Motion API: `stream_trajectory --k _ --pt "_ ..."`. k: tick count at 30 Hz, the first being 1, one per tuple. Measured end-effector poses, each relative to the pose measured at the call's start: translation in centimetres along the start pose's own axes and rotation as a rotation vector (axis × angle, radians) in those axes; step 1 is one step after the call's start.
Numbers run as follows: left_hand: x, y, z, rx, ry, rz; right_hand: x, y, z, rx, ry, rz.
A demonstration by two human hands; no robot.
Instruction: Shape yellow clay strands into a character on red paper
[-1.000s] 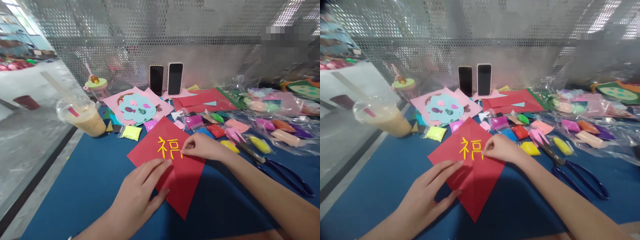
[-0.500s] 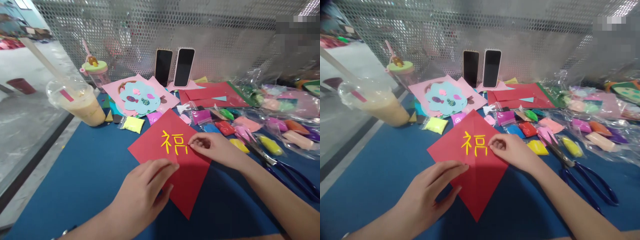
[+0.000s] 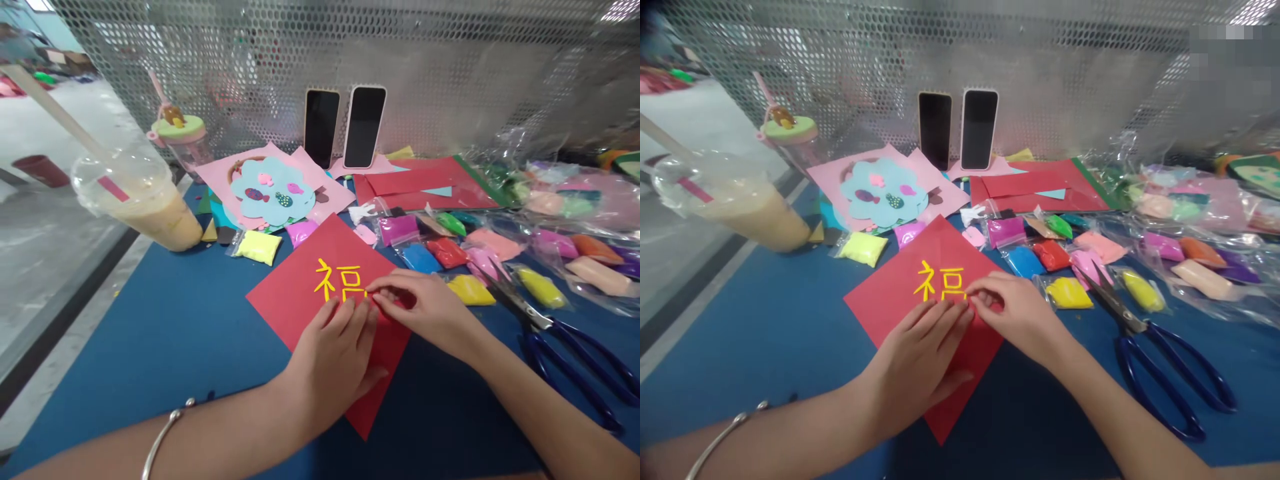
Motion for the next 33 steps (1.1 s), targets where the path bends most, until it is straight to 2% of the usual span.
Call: stream_trajectory --k 4,9,15,33 --pt "0.22 -0.7 0.0 0.022 -0.007 0.019 -0.21 -0.23 0.12 0.003 0.007 -0.006" --pt "0.17 -0.55 -0.17 -0.006 -0.027 0.001 -0.08 -0.23 0.06 0.003 0.048 -0.006" --pt "0.39 -0.73 -0.14 0.002 -0.048 -0.016 0.24 0.28 -0.27 -0.062 0.081 -0.022" --pt "0.37 -0.58 -0.19 -0.017 -0.089 -0.033 0.41 -0.11 -0.58 -0.007 0.062 -0.075"
Point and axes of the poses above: each hand's wrist, its own z-axis towards the middle knuckle, its own y-axis out of the back of the hand, x = y × z, the point moved 6 cm from there along z, towards the middle knuckle, and after that the axes turned 15 degrees about -z, right-handed, at the moved point
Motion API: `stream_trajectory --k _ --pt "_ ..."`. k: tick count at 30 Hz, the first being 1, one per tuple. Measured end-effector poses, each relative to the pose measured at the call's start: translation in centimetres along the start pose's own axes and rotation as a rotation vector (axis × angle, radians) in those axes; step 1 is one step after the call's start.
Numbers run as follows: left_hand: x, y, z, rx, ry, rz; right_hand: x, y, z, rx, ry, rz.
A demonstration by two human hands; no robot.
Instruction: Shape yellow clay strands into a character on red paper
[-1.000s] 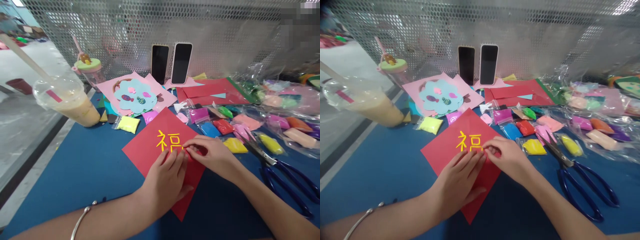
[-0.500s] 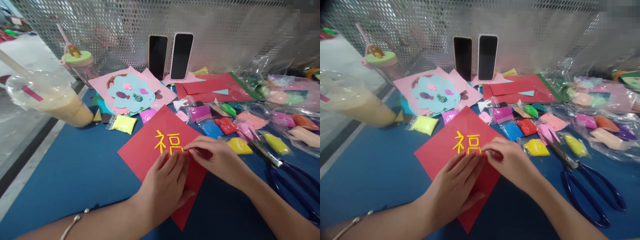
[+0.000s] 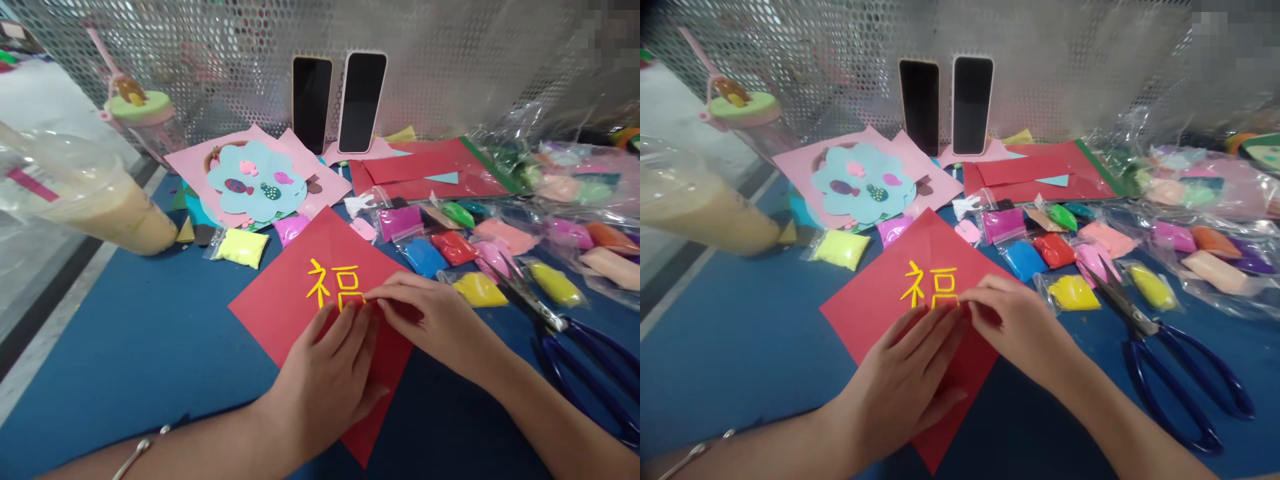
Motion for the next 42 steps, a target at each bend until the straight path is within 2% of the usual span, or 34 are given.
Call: stream_trajectory --k 10,23,29,33,42 --pt "-0.1 0.3 0.0 -0.051 -0.007 0.001 0.6 0.1 0.0 0.01 0.025 0.024" --pt "0.0 0.6 -0.1 -0.105 -0.009 -0.034 0.4 0.7 -0.3 -0.012 -0.019 0.04" --pt "0.9 0.4 0.0 -0.084 0.025 -0.085 0.5 0.4 -0.9 0.007 -0.008 -0.063" --pt "1.0 0.5 0.2 -0.062 0.02 -0.086 0.4 0.0 -0.8 0.053 -0.025 -0.063" --pt "0.8 0.6 0.2 -0.1 0.001 -0.081 0.4 0.2 -0.8 0.051 -0.033 -0.015"
Point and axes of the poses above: each hand's wrist, its own z-axis towards the middle knuckle, its own y-axis out of the back of the hand, x = y × z, the point moved 6 cm from there along z, towards the middle knuckle, and after that the axes turned 15 degrees about -z, right-handed, at the moved point
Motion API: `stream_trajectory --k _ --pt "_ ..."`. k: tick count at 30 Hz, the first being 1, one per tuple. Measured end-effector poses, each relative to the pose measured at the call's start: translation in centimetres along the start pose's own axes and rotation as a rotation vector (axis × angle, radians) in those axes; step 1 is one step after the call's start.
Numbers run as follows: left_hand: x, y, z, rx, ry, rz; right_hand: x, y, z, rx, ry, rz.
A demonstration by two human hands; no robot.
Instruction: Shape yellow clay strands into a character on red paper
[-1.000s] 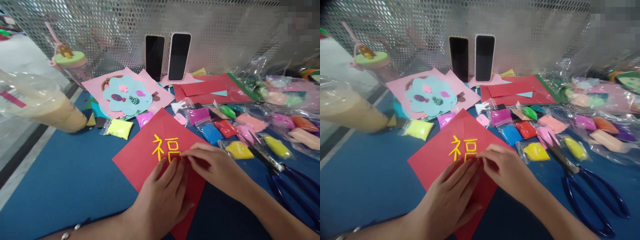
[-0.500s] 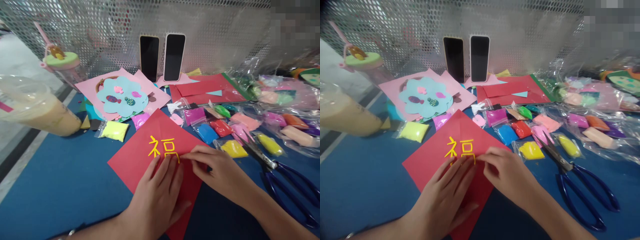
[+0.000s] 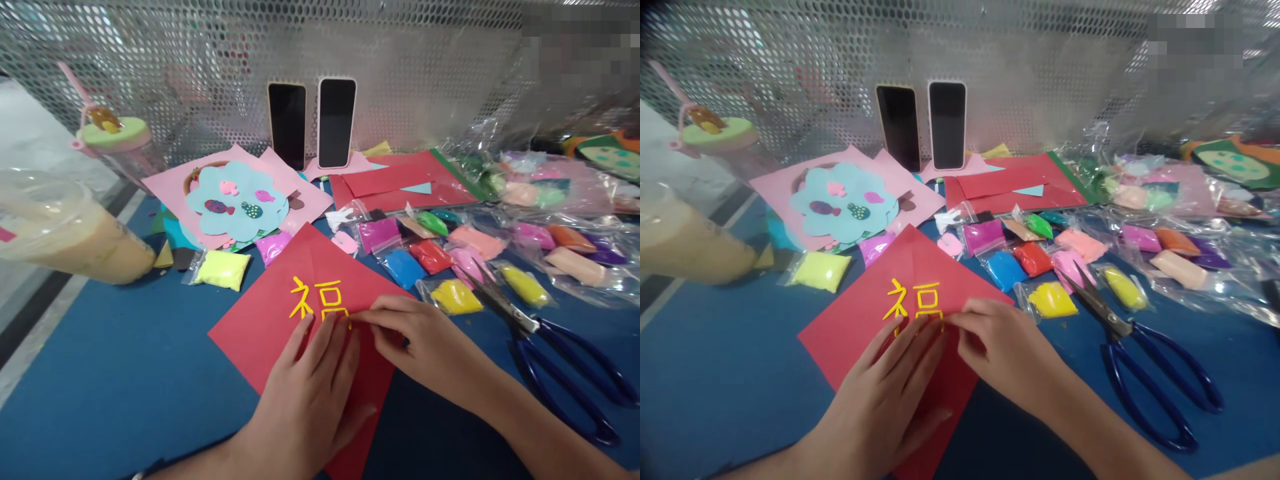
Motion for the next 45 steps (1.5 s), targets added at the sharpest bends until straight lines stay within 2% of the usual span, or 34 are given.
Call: stream_trajectory --k 3,7,12,15,20,24,29,31,34,40,45 --pt "0.1 0.2 0.2 0.014 -0.028 -0.001 -0.2 0.5 0.0 -0.034 -0.01 0.034" --pt "0.3 0.4 0.3 0.021 -0.033 -0.011 -1.5 2.1 -0.1 -0.157 -0.054 0.035" --pt "-0.5 0.6 -0.1 -0.036 -0.065 0.044 -4.6 4.7 -1.2 -0.34 -0.219 -0.017" --pt "-0.8 0.5 -0.3 -0.056 -0.068 0.081 -6.3 5.3 -2.6 -0.424 -0.276 -0.084" --pt "-0.5 0.2 -0.3 -0.078 -0.04 0.105 -7.7 3.6 -4.5 -0.345 -0.177 -0.185" --pt "-0.6 0.2 -0.5 -0.101 -0.044 0.102 -8.3 2.3 -5.0 -0.294 -0.137 -0.238" --pt "-0.9 0.5 -0.7 -0.096 -0.082 0.066 -9.0 2.1 -4.8 -0.33 -0.151 -0.186" --pt "-1.0 1.1 -0.5 -0.105 -0.095 0.017 -8.7 2.3 -5.0 -0.349 -0.147 -0.165" --pt "-1.3 2.5 0.4 -0.136 -0.052 -0.166 -6.8 2.8 -5.5 -0.372 -0.116 -0.125" --pt "-1.7 4.2 2.5 -0.228 0.224 -0.713 -0.7 3.8 -6.8 -0.505 0.028 0.097" --pt "-1.1 4.9 2.0 -0.314 0.352 -0.742 1.5 3.8 -6.8 -0.576 0.075 0.184"
Point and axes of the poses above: each hand's wrist, its own z-axis towards the middle knuckle, its own y-axis out of the back of the hand, x = y × z, the point moved 6 cm from there along z, towards the middle knuckle, and after that the axes turned 15 degrees about -z, right-handed, at the moved point
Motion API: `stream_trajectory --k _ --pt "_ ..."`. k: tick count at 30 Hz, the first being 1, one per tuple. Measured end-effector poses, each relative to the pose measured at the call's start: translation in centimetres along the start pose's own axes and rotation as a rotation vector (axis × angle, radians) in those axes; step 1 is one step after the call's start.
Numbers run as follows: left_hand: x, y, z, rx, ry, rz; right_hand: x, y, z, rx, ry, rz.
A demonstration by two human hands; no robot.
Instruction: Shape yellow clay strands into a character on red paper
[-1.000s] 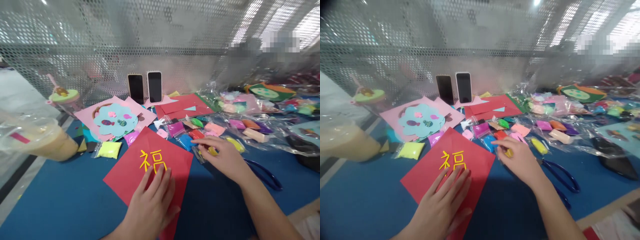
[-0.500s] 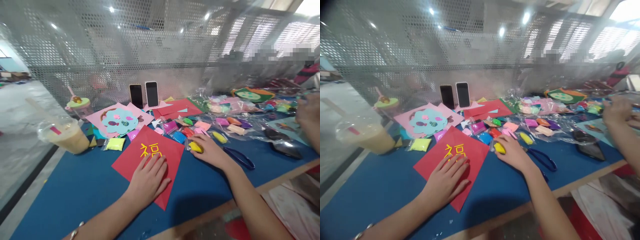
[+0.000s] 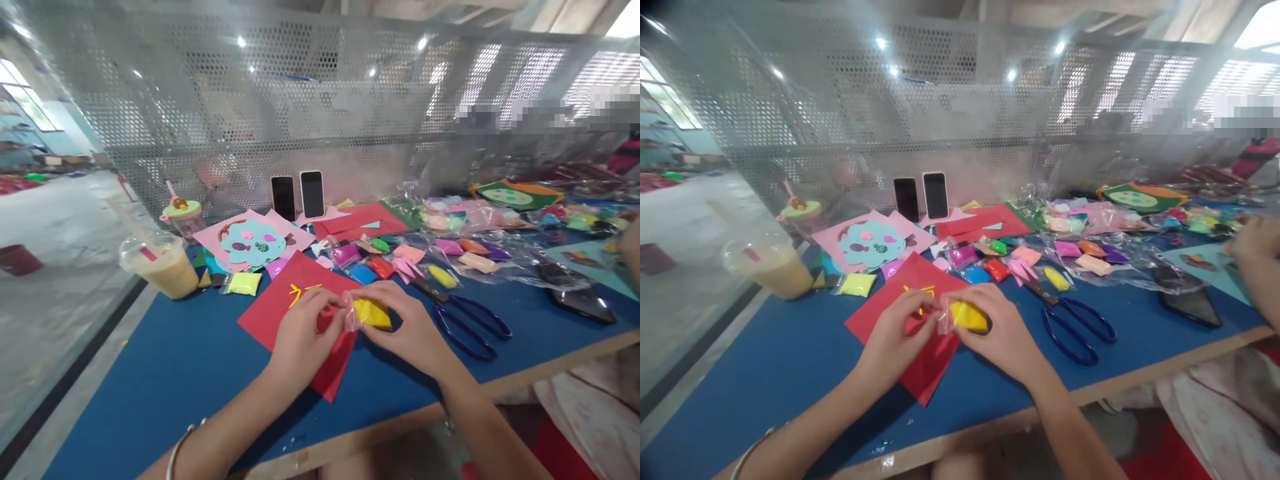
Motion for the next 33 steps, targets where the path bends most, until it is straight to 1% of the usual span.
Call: stream_trajectory --k 3,7,12,14,16,19,20,24,27,29,33 --pt "0.2 0.8 -0.3 -0.039 -0.017 -0.022 0.5 -0.4 0.0 0.002 -0.013 0.023" --pt "0.7 1.3 -0.5 -0.012 -0.044 -0.104 0.9 -1.3 -0.2 0.058 -0.059 0.029" --pt "1.7 1.7 -0.6 0.003 -0.018 -0.007 0.5 -2.5 -0.3 0.091 -0.107 0.045" --pt "1.9 1.9 -0.7 -0.002 -0.004 0.06 0.3 -2.7 -0.3 0.078 -0.104 0.044" --pt "2.0 1.9 -0.7 0.02 0.008 0.099 0.2 -2.8 -0.3 0.054 -0.086 0.041" --pt "1.9 1.7 -0.9 0.07 0.02 0.032 0.4 -3.0 -0.5 0.057 -0.037 0.058" --pt "1.8 1.6 -0.9 0.069 0.026 -0.009 0.4 -3.0 -0.6 0.065 -0.027 0.063" --pt "1.9 1.6 -1.0 0.015 0.041 -0.129 0.5 -3.2 -0.6 0.073 -0.03 0.065" --pt "1.7 1.8 -0.9 -0.029 0.002 -0.123 0.4 -3.0 -0.6 0.038 -0.042 0.064" --pt "1.4 2.5 -0.8 -0.095 -0.027 -0.115 0.2 -2.5 -0.7 -0.006 -0.063 0.05" --pt "1.0 5.0 -0.4 -0.285 -0.034 -0.176 -1.1 -0.8 -1.2 -0.106 -0.148 -0.035"
Point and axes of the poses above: each hand's wrist, its own z-axis towards the middle knuckle, its own y-axis out of the back of the hand, x = y × z, the point moved 6 cm from there along z, towards the middle knuckle, and after that the axes turned 15 degrees about -z, right-handed, at the moved point
